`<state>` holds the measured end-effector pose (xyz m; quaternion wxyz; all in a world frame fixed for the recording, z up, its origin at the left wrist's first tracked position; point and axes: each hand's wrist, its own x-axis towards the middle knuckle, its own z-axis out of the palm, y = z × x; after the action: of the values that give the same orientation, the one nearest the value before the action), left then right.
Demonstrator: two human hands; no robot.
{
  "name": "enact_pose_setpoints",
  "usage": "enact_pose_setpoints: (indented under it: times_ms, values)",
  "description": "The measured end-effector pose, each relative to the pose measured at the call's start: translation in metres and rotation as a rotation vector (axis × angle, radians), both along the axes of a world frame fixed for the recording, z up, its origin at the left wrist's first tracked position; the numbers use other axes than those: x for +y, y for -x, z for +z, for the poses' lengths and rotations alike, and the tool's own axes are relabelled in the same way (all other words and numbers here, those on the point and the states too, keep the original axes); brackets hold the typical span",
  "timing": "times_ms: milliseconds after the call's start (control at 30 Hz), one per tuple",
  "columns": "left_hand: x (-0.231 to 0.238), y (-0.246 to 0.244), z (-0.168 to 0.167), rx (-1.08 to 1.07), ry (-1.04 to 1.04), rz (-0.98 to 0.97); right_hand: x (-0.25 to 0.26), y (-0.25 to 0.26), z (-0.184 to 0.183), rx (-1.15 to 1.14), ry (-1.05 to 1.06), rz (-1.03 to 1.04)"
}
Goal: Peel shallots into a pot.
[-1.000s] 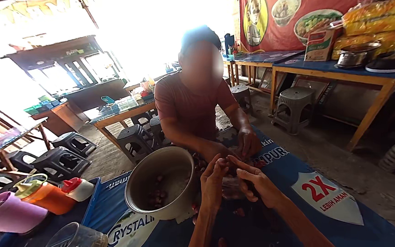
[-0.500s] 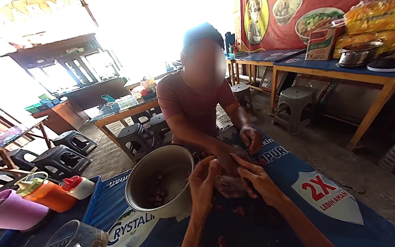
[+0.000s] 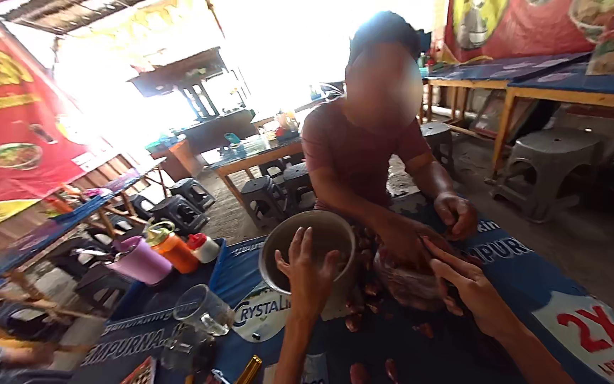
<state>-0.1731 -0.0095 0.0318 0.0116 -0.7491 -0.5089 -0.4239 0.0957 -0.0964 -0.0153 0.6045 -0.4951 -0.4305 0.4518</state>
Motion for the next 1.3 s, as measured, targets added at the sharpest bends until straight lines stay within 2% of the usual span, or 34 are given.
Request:
enact_pose_setpoints:
  times_ms: [133, 333, 500, 600, 700, 767, 967, 1200, 1300]
  values:
    - [-0.033, -0.011, 0.001, -0.074, -0.105, -0.073, 0.002, 0.000, -0.003, 0.029, -0.011, -0.025]
    - [-0.075, -0.017, -0.019, 0.065, -0.161, -0.161, 0.000, -0.001, -0.003, 0.045, -0.140, 0.010]
    - [-0.097, -0.019, -0.034, 0.089, -0.047, -0.208, 0.002, 0.001, -0.007, 0.025, -0.090, -0.016]
    - [-0.106, -0.023, -0.055, -0.012, 0.019, -0.404, 0.003, 0.000, -0.008, 0.022, -0.067, -0.027]
    - [-0.112, -0.031, -0.080, 0.039, -0.003, -0.567, 0.004, -0.001, -0.009, 0.030, -0.077, -0.042]
    - [-0.117, -0.035, -0.089, 0.070, -0.003, -0.608, 0.005, -0.002, -0.009, 0.031, -0.096, -0.060]
    - [-0.121, -0.059, -0.082, -0.129, 0.210, -0.663, 0.002, 0.005, -0.009, 0.058, -0.312, -0.091]
    - [-0.114, -0.091, -0.083, -0.127, 0.503, -0.714, -0.002, 0.012, -0.010, 0.211, -0.437, 0.051]
    - [-0.101, -0.095, -0.091, -0.150, 0.448, -0.786, -0.002, 0.013, -0.009, 0.210, -0.437, 0.056]
